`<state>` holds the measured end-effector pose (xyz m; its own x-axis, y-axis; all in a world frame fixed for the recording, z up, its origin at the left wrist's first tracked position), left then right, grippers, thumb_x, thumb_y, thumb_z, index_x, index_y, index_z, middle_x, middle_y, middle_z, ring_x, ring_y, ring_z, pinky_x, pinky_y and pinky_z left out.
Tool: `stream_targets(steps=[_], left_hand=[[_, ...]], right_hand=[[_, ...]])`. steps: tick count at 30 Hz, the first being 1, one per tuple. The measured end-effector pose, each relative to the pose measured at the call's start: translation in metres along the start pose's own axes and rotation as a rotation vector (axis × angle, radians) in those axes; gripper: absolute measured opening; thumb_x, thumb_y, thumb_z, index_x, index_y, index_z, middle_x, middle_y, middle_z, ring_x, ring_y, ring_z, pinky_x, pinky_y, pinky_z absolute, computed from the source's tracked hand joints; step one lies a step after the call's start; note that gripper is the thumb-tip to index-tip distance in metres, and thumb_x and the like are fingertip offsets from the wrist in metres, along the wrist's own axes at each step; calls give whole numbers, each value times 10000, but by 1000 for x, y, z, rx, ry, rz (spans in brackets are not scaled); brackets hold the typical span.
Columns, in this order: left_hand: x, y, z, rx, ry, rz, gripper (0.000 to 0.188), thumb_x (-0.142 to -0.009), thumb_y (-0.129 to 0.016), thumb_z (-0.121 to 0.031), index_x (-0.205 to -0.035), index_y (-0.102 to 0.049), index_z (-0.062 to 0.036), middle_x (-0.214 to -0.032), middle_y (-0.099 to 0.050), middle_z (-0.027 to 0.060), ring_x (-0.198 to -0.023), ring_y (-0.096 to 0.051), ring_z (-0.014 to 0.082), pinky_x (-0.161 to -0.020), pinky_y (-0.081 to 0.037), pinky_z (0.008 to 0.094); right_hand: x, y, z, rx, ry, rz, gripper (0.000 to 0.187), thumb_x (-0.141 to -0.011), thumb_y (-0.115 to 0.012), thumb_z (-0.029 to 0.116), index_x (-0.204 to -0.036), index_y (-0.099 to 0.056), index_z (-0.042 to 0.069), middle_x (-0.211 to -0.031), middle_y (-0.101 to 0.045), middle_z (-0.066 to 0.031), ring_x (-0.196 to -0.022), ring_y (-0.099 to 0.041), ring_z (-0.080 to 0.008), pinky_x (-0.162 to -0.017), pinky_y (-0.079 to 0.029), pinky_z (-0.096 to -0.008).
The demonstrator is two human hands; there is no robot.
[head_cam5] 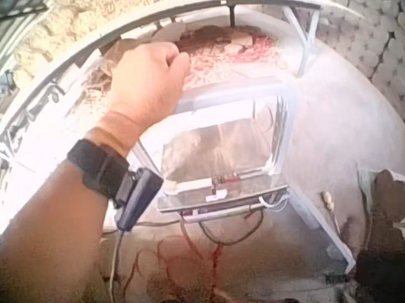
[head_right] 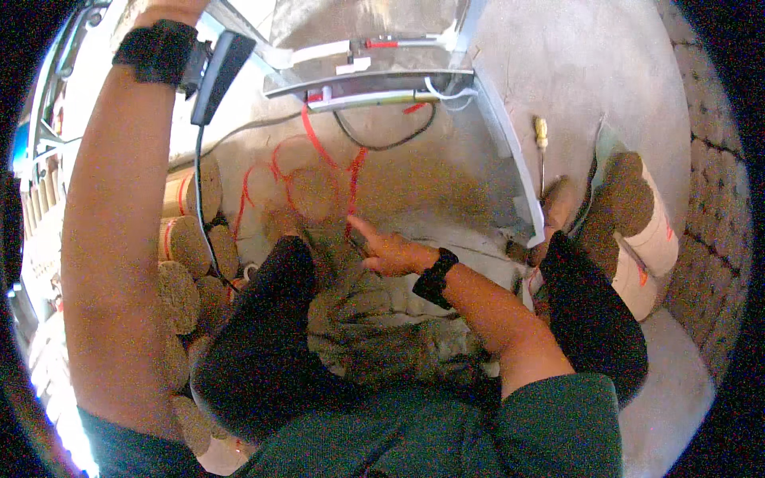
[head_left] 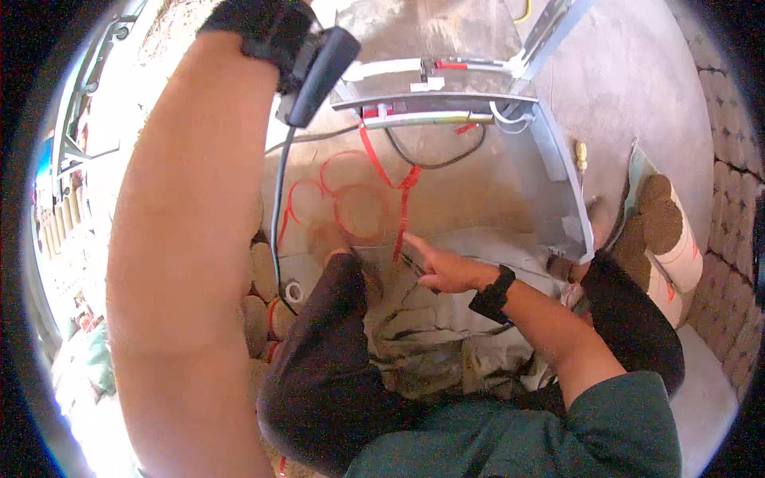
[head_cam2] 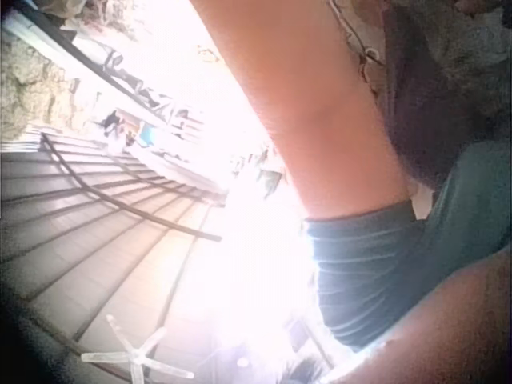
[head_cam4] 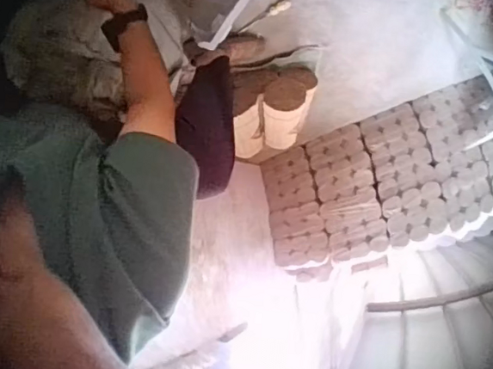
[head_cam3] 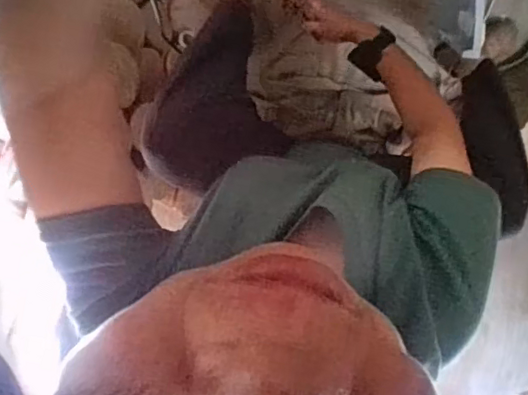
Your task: Weighing bundles of incense or bamboo sticks on a digital scale and applying decorative labels.
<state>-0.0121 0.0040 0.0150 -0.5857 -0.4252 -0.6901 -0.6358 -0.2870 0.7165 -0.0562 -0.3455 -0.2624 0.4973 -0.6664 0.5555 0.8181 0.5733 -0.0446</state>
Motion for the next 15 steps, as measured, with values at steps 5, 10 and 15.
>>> stream_targets(steps=[5, 10, 15], left_hand=[[8, 7, -9, 109, 32, 9, 289, -832, -541, -244, -656, -602, -24, -677, -617, 179, -675, -604, 370, -644, -487, 440], [10, 11, -15, 55, -85, -99, 265, -826, -554, -230, -664, -596, -25, -672, -603, 192, -661, -593, 380, -625, -485, 437], [19, 14, -16, 114, 82, 18, 251, -827, -553, -225, -671, -596, -33, -681, -608, 189, -679, -598, 374, -640, -485, 441]], right_hand=[[10, 63, 59, -516, -17, -142, 298, -889, -568, 173, -1159, -502, 65, -734, -576, -22, -641, -521, -98, -616, -441, -263], [36, 119, 104, -370, 46, -249, 199, -944, -514, 215, -1033, -548, 40, -769, -589, -13, -637, -518, -75, -618, -444, -250], [64, 184, 140, 248, 195, -897, 252, -977, -401, 257, -1024, -523, 41, -872, -658, -132, -751, -641, -258, -708, -504, -380]])
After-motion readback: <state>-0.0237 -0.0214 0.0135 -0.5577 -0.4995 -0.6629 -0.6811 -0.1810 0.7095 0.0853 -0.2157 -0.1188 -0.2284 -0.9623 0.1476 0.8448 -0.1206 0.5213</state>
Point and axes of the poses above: each hand's wrist, its own x-axis away from the middle knuckle, its own y-axis out of the back of the hand, z = x × y, the point moved 3 cm from there along -x, towards the middle knuckle
